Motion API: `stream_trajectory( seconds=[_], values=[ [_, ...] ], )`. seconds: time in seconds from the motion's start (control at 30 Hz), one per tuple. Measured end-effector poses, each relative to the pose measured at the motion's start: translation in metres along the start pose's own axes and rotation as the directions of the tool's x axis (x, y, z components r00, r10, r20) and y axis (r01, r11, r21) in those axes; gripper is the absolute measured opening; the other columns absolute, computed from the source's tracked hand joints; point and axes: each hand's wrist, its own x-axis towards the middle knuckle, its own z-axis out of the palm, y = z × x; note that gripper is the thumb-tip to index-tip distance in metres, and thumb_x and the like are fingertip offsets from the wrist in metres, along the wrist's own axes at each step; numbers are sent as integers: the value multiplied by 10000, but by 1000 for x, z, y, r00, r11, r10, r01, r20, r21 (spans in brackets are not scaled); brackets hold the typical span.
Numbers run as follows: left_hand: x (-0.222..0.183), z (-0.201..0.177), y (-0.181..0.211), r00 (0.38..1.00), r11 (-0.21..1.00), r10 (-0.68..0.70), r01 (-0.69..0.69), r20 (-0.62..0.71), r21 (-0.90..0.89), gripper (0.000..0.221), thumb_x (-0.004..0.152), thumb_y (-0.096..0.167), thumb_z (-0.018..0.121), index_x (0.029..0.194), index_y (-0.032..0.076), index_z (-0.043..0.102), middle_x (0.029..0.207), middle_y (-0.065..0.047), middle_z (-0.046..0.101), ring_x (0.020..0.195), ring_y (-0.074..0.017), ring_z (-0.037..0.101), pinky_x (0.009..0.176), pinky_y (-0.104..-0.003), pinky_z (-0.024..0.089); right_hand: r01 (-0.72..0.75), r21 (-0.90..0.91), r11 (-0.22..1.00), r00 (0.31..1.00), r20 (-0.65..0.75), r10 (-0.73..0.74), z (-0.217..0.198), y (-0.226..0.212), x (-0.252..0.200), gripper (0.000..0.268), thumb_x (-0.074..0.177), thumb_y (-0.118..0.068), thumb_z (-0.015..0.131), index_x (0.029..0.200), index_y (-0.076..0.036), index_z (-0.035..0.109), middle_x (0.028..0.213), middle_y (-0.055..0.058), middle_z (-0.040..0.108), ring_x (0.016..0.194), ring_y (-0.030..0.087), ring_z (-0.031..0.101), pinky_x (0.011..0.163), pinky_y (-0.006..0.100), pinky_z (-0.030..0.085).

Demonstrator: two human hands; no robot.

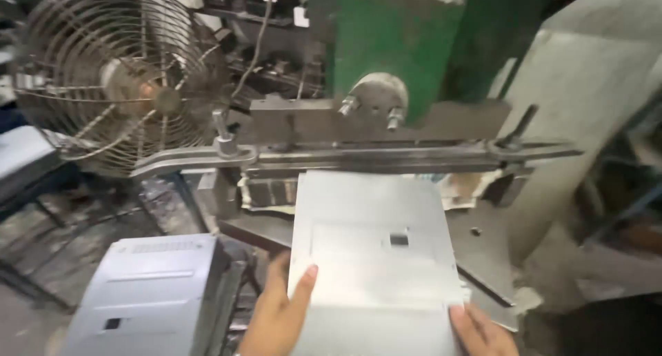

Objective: Operate a hydraulic press to bend and shape metal sheets into specific components.

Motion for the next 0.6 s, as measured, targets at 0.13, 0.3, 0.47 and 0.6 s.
stream_trajectory(
  seconds=[0.13,0.3,0.47,0.6],
  values=[
    [35,19,31,879,791,-360,465,312,-397,550,955,338,586,1400,17,541,1333,-108,703,1263,-198,627,1072,-332,445,84,73,994,996,11,-85,8,-117,35,393,945,-267,641,1202,20,720,1090,156,781,964,220,710,899,371,505],
    [65,48,29,852,727,-379,516,361,-454,482,985,293,558,1385,23,554,1345,-93,672,1266,-181,587,1073,-306,410,-36,156,987,996,92,22,18,-179,37,351,989,-243,605,1117,68,703,956,132,769,787,209,693,763,374,545],
    [63,45,42,872,688,-318,482,372,-543,457,984,243,529,1365,-6,573,1305,-125,693,1209,-200,614,1039,-310,436,-22,145,989,986,167,-3,15,-184,39,274,978,-197,612,1063,49,698,925,108,751,734,174,698,692,338,569],
    [62,44,45,863,671,-333,500,381,-546,459,984,240,527,1372,-4,556,1309,-110,683,1203,-185,609,1034,-302,433,2,144,990,971,238,-36,12,-178,44,280,984,-211,612,1037,49,702,902,104,757,722,165,694,679,332,570]
  ],
)
